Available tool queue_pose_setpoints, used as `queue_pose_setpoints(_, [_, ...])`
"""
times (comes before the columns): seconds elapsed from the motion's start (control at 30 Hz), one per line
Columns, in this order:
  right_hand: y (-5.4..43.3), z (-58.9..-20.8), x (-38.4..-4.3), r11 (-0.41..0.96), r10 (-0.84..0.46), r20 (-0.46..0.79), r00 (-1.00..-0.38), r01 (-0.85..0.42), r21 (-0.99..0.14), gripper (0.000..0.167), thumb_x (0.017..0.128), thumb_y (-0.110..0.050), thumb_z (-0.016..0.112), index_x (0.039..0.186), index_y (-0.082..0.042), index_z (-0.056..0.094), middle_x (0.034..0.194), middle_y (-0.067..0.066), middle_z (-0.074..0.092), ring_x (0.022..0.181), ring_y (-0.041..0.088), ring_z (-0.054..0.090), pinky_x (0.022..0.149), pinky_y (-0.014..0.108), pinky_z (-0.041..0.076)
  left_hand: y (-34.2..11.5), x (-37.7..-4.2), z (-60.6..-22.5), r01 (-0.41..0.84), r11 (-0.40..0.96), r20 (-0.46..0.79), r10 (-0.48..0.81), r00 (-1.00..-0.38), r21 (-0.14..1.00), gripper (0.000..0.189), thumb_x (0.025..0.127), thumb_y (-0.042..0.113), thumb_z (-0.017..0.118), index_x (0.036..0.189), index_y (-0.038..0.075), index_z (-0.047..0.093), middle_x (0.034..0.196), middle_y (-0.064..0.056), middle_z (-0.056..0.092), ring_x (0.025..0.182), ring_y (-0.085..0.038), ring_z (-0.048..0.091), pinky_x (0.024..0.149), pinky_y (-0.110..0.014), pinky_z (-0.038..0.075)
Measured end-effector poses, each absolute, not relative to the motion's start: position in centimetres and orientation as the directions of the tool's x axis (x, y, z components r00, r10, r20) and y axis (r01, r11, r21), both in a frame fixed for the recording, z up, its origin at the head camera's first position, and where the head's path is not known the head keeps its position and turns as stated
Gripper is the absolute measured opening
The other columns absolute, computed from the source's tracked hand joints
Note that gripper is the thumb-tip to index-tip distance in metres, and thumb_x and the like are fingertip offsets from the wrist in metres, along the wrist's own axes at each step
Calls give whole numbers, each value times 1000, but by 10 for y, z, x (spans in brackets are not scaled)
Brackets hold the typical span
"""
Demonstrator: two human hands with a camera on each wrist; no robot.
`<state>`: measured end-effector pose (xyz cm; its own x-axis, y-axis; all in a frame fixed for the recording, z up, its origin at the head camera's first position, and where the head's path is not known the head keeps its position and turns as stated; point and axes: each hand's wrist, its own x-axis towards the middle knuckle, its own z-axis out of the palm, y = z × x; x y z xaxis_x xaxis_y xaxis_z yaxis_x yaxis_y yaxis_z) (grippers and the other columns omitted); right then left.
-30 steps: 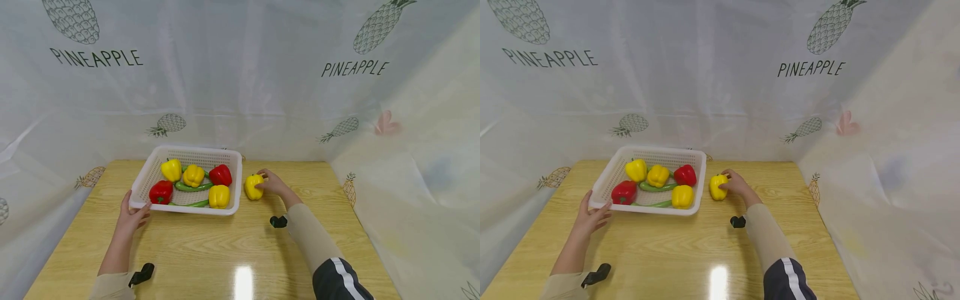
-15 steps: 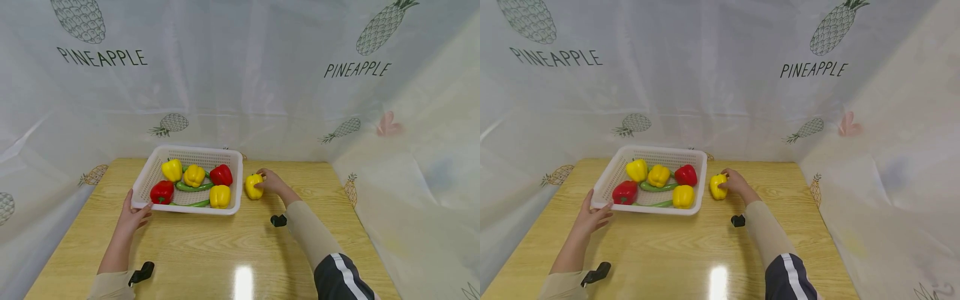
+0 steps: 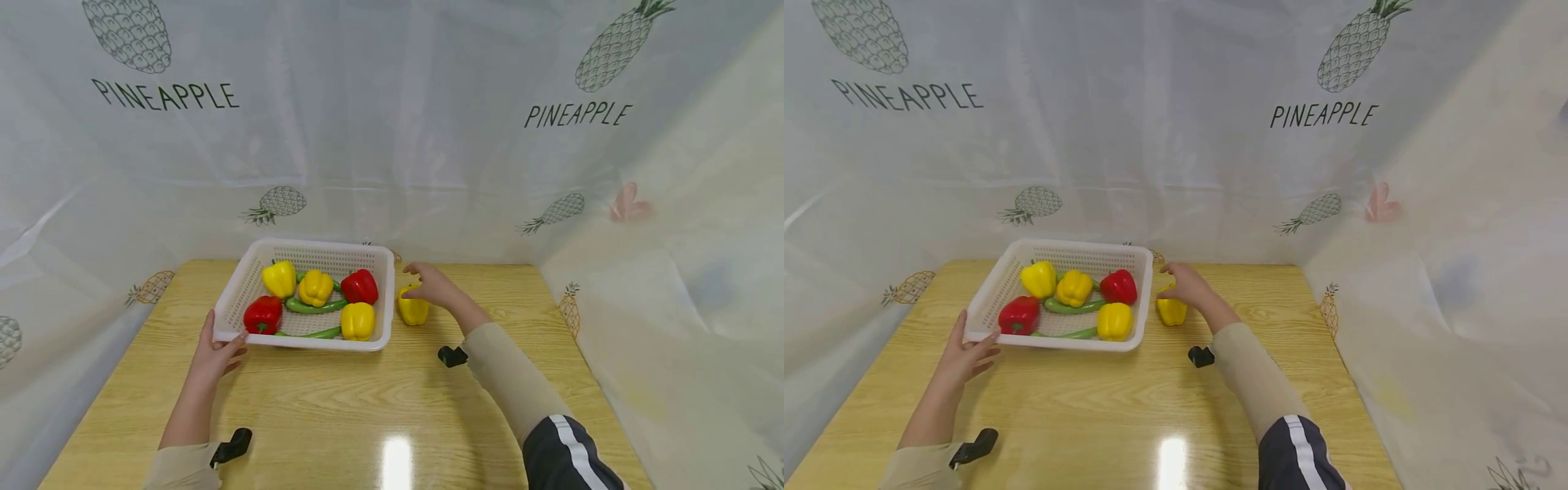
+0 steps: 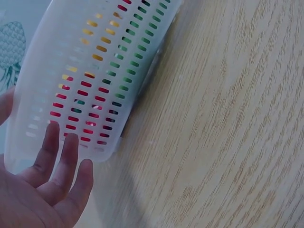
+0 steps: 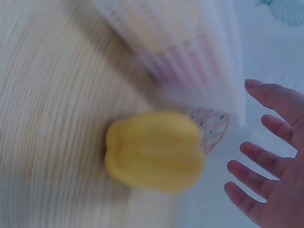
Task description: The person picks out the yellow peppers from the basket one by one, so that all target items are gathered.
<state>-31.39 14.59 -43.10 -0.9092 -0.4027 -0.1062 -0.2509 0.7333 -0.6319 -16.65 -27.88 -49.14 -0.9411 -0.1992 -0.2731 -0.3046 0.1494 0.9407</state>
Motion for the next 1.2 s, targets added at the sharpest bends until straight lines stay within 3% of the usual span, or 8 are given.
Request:
queue_pose_setpoints(0.17, [129, -420, -307, 736, -431, -101, -897, -285, -614, 60, 83, -21, 79, 135, -6, 53, 136, 15, 51, 122, 35, 49, 99, 47, 43, -279, -166, -492, -309, 157, -277, -198, -940, 938, 100, 96, 34, 62, 153, 30, -20, 140, -25, 45, 86, -12, 67, 80, -34, 53])
queue_pose_setpoints(0.33, [110, -414, -298, 749, -460, -125, -879, -308, -586, 59, 83, -23, 80, 134, -8, 54, 137, 13, 51, 123, 32, 47, 102, 47, 40, -279, -166, -492, -306, 148, -274, -206, -939, 940, 100, 96, 31, 63, 153, 30, -18, 123, -10, 60, 84, -11, 68, 78, -34, 54])
queue_pose_setpoints(0.5, [91, -413, -291, 741, -530, -133, -838, -380, -554, 59, 82, -22, 80, 133, -5, 55, 135, 12, 53, 124, 31, 47, 103, 46, 39, -280, -166, -492, -305, 139, -274, -202, -940, 942, 100, 96, 31, 63, 153, 30, -18, 113, 0, 61, 83, -10, 67, 77, -33, 54])
queue_pose_setpoints(0.73, [71, -421, -291, 765, -579, -172, -797, -458, -452, 60, 80, -25, 82, 133, -9, 57, 136, 8, 53, 111, 22, 55, 97, 39, 45, -280, -166, -493, -306, 136, -276, -205, -939, 942, 99, 96, 30, 63, 153, 33, -17, 111, 2, 62, 82, -9, 67, 78, -33, 54])
queue_pose_setpoints(0.93, [58, -424, -291, 785, -594, -201, -779, -507, -357, 61, 80, -31, 82, 133, -12, 57, 134, 4, 56, 120, 22, 50, 101, 43, 40, -280, -167, -494, -305, 144, -271, -215, -938, 941, 99, 96, 30, 63, 154, 32, -17, 125, -12, 58, 86, -12, 67, 79, -35, 54])
queue_pose_setpoints(1.2, [45, -434, -297, 787, -613, -263, -745, -548, -283, 61, 79, -35, 82, 132, -17, 58, 131, -1, 58, 117, 19, 51, 102, 43, 36, -280, -168, -494, -297, 133, -266, -212, -940, 946, 99, 96, 28, 64, 154, 32, -17, 122, -6, 60, 84, -10, 67, 77, -33, 54])
